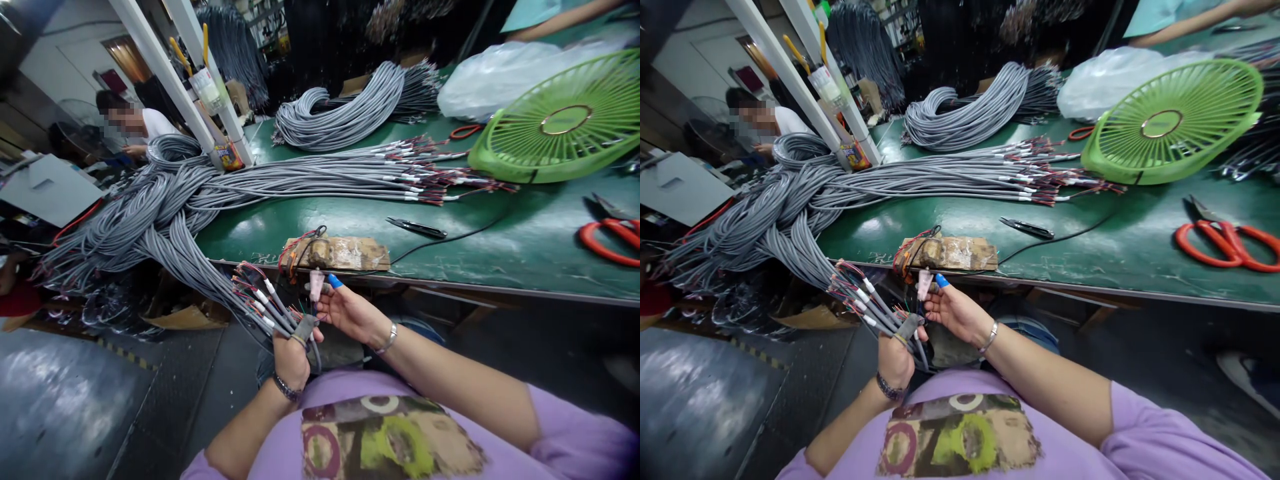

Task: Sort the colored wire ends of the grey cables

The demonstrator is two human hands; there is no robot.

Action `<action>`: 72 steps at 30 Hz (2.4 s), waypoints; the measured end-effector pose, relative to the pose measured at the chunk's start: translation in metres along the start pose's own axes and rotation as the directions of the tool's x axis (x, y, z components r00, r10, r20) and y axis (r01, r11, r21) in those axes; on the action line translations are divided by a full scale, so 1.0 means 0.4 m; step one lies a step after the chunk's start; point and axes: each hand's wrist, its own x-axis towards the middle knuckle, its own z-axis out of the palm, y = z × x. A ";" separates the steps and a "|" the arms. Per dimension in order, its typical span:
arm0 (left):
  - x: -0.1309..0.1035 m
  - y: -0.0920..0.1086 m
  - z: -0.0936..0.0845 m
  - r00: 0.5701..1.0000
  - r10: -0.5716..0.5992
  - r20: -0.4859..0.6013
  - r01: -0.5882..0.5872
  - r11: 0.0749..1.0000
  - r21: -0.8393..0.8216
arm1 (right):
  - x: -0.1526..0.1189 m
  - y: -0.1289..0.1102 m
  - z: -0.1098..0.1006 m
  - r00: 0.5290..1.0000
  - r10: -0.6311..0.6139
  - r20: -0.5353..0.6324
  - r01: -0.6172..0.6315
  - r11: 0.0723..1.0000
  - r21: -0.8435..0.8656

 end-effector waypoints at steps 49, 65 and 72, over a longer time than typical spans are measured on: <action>0.031 0.008 0.014 0.993 -0.020 0.118 0.022 1.000 -0.022 | 0.019 -0.009 0.031 0.982 -0.127 -0.142 0.109 0.986 -0.128; 0.006 -0.014 -0.019 0.996 0.032 0.084 -0.036 0.998 0.056 | -0.054 0.017 0.021 0.942 -0.331 0.059 0.302 0.757 -0.579; 0.010 -0.016 -0.025 0.997 0.051 0.061 -0.053 0.998 0.031 | -0.060 0.023 0.000 0.976 -0.210 0.052 0.208 0.849 -0.486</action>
